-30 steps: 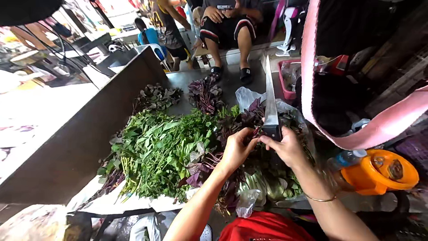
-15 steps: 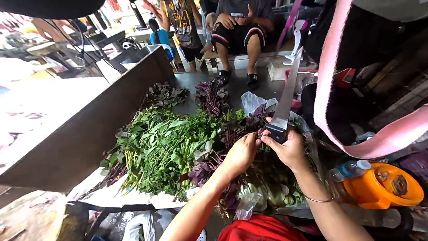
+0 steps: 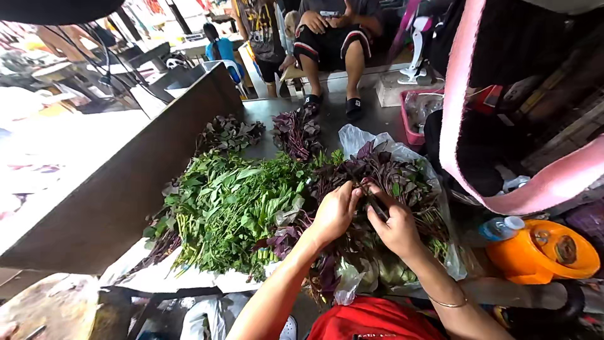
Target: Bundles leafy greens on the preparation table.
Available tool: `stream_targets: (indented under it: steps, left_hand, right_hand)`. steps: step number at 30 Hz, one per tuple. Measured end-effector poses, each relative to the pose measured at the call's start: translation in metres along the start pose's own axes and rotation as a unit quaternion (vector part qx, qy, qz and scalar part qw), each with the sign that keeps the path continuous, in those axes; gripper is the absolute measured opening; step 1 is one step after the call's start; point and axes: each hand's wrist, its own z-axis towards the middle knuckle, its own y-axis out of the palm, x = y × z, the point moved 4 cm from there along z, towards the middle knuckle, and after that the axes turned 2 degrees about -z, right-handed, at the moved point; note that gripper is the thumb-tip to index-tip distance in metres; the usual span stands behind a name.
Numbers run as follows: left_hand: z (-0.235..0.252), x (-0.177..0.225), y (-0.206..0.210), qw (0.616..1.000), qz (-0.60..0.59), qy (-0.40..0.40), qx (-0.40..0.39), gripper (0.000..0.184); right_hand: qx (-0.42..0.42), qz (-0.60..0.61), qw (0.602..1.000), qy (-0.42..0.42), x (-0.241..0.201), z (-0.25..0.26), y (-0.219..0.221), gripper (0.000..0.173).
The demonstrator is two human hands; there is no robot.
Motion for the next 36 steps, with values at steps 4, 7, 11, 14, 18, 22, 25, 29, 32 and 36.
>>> stream_targets:
  steps: [4,7,11,14,18,22,25,29,32,36]
  left_hand:
    - [-0.002,0.003,0.002,1.000,0.016,0.019,-0.008,0.034]
    - [-0.002,0.004,0.003,0.999,0.039,0.032,-0.002,0.034]
    - [-0.003,0.004,0.006,0.996,0.062,0.059,0.018,0.031]
    - [-0.003,0.007,0.009,0.995,0.085,0.055,0.011,0.031]
    - [-0.003,0.011,0.011,0.993,0.100,0.065,-0.010,0.033]
    - [-0.003,0.010,0.015,0.995,0.055,0.086,-0.013,0.037]
    - [-0.001,0.007,0.014,0.996,-0.021,0.070,-0.052,0.037]
    - [0.010,0.000,0.013,0.973,-0.183,0.013,-0.138,0.033]
    - [0.018,-0.004,0.014,0.918,-0.331,-0.069,-0.205,0.029]
    - [0.028,-0.006,0.019,0.849,-0.450,-0.093,-0.261,0.033]
  right_hand:
    - [-0.013,-0.038,0.999,0.019,0.003,0.001,-0.004,0.042]
    - [-0.008,-0.062,0.998,0.014,0.002,0.000,-0.006,0.042]
    - [-0.005,-0.087,0.996,0.013,0.003,-0.003,-0.006,0.042]
    - [-0.003,-0.104,0.994,0.009,0.007,-0.003,-0.006,0.044]
    - [-0.006,-0.113,0.993,0.023,0.012,-0.005,-0.007,0.044]
    - [-0.006,-0.091,0.995,0.028,0.016,-0.005,-0.008,0.048]
    - [0.003,-0.086,0.996,0.018,0.017,-0.005,-0.009,0.046]
    - [0.008,-0.098,0.995,0.006,0.021,-0.002,-0.010,0.046]
    - [0.016,-0.098,0.995,-0.021,0.023,0.005,-0.009,0.048]
    - [-0.016,-0.103,0.994,0.040,0.058,0.018,-0.008,0.043]
